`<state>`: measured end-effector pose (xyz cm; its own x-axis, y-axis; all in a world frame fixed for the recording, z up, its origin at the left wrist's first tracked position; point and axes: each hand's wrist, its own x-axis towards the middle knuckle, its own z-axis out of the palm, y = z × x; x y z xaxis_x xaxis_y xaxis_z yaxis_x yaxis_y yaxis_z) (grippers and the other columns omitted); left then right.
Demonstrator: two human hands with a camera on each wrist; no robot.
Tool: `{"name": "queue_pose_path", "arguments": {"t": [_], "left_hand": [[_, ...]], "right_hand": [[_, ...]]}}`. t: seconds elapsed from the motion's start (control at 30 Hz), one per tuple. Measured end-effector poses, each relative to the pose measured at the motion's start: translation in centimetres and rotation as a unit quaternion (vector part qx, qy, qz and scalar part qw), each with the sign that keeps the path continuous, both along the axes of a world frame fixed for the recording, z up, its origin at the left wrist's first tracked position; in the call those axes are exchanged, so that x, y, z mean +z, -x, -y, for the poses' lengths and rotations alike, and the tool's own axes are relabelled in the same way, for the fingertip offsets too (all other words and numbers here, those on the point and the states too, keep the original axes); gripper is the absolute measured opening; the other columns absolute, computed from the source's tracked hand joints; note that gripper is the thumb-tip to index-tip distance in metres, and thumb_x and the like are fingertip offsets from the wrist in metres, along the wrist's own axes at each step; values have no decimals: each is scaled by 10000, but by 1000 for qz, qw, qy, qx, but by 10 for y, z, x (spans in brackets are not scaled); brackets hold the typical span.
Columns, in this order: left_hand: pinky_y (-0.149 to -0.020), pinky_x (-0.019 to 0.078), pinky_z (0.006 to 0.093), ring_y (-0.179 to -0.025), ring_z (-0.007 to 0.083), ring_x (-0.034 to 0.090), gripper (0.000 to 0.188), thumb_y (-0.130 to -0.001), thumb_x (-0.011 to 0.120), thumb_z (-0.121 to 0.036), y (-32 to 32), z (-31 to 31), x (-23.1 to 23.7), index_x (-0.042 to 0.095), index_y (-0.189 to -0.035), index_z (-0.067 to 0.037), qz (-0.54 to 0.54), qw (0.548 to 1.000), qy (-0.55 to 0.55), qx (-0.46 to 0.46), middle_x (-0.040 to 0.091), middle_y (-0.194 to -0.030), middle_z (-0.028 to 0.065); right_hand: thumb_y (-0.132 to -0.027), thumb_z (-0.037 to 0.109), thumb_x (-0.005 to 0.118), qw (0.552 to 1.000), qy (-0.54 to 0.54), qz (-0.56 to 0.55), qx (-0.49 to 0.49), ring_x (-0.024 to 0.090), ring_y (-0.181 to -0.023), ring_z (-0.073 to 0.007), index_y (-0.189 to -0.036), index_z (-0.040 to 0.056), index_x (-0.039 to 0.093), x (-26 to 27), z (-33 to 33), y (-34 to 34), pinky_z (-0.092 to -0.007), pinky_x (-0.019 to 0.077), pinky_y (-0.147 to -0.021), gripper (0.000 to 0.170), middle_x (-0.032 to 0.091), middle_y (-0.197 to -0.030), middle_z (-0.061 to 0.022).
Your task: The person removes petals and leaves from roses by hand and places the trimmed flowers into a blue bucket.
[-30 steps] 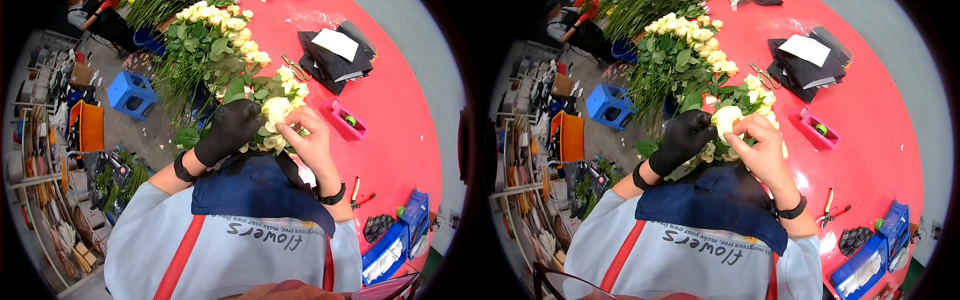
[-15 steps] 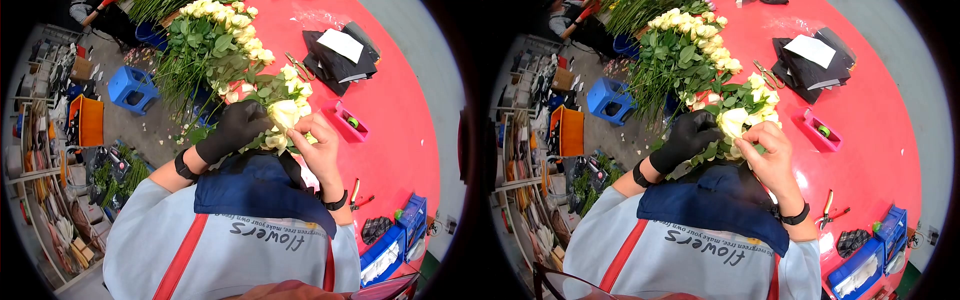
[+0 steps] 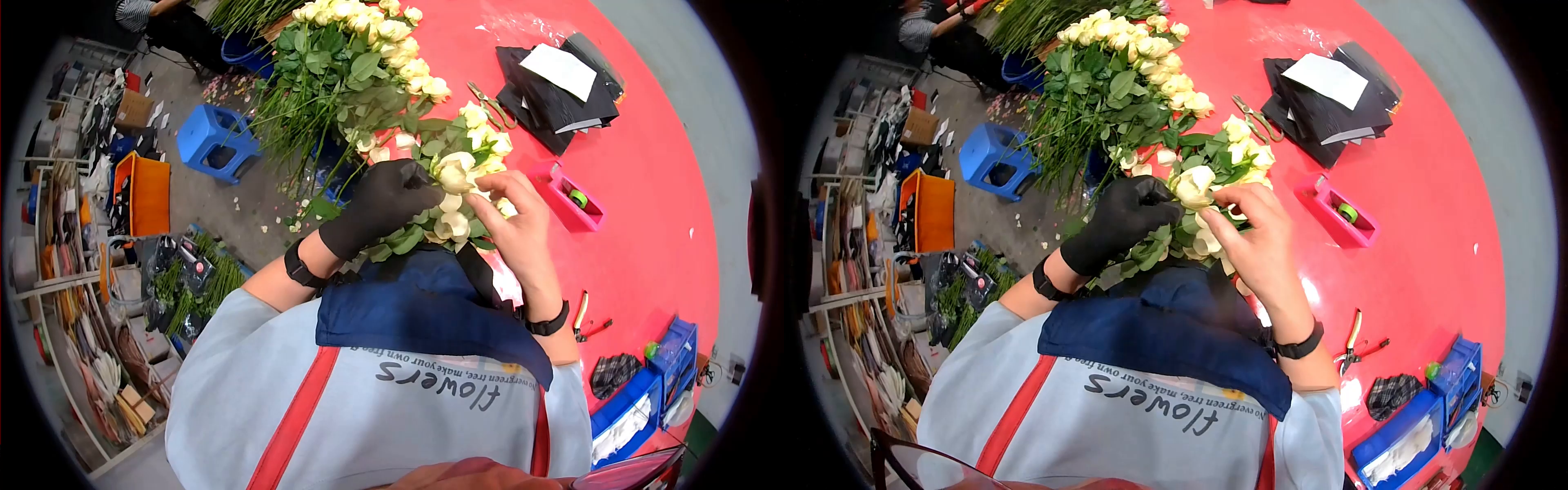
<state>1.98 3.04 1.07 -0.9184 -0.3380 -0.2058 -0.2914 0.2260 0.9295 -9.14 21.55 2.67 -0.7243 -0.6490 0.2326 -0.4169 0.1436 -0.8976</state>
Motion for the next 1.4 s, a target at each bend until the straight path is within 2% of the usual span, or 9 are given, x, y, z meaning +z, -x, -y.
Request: {"name": "queue_pose_path", "arguments": {"t": [0.1, 0.5, 0.6, 0.8, 0.9, 1.0, 1.1, 1.2, 1.4], "left_hand": [[-544, 422, 279, -593, 92, 541, 294, -783, 734, -293, 2, -4, -1, 653, -814, -12, -3, 1000, -9, -11, 607, -646, 43], [-670, 454, 248, -740, 84, 592, 169, -833, 663, -122, 2, 11, 6, 685, -937, 10, 22, 990, -141, 0, 694, -821, 43], [-681, 454, 249, -760, 88, 594, 185, -826, 673, -127, 0, 17, 10, 683, -954, 6, 38, 996, -84, -5, 695, -839, 47], [-631, 445, 247, -699, 70, 560, 185, -820, 708, -166, -2, 17, 9, 660, -893, -4, 42, 997, -62, 12, 645, -763, 4], [-608, 439, 245, -677, 57, 541, 163, -818, 719, -150, 0, 14, 15, 647, -868, -12, 46, 999, 4, 9, 618, -730, -13], [-573, 437, 269, -634, 84, 541, 294, -786, 758, -274, 2, 10, -13, 617, -810, -17, -16, 998, -52, 26, 620, -706, 43], [-581, 442, 296, -634, 118, 546, 317, -773, 764, -289, 6, 5, -10, 611, -818, -15, 19, 999, -21, 22, 606, -693, 56], [-606, 436, 265, -674, 77, 525, 191, -783, 737, -125, 8, 1, -14, 607, -869, -15, -21, 995, 98, -5, 596, -738, 31], [-588, 420, 284, -647, 92, 473, 176, -775, 702, -106, 12, -7, -10, 563, -842, -21, -29, 994, 102, 5, 562, -717, 32]], "right_hand": [[-759, 67, 766, 1000, 9, 1, 23, 570, -696, -183, -877, 12, 658, -6, 9, -3, -302, 468, -645, 169, 596, -765, -60], [-769, 57, 752, 999, -21, 24, 34, 577, -642, -177, -808, 13, 662, -13, -5, -2, -285, 461, -590, 107, 572, -710, -71], [-775, 79, 761, 985, -129, 40, 103, 582, -636, -177, -838, 14, 683, -22, -12, 1, -286, 461, -587, 120, 585, -718, -71], [-778, 89, 763, 993, -61, 70, 70, 591, -649, -198, -866, 13, 692, -23, -4, 1, -288, 468, -596, 136, 603, -741, -71], [-780, 63, 747, 998, 12, 40, 48, 596, -665, -196, -873, 18, 691, -14, 5, -2, -284, 462, -588, 118, 609, -761, -55], [-770, 38, 726, 995, 59, -54, 63, 587, -668, -210, -872, 37, 681, -7, 17, -2, -304, 457, -590, 111, 590, -756, -51], [-738, 24, 717, 982, 23, -186, 26, 573, -668, -242, -840, 53, 656, -6, 27, -1, -334, 455, -605, 123, 562, -736, -56], [-707, 29, 719, 969, 8, -248, -15, 563, -672, -263, -811, 74, 636, -4, 32, 0, -361, 451, -624, 140, 546, -732, -61], [-697, 44, 729, 961, -21, -276, -20, 572, -690, -254, -797, 79, 618, -3, 32, -6, -365, 444, -639, 153, 550, -749, -55]]}}
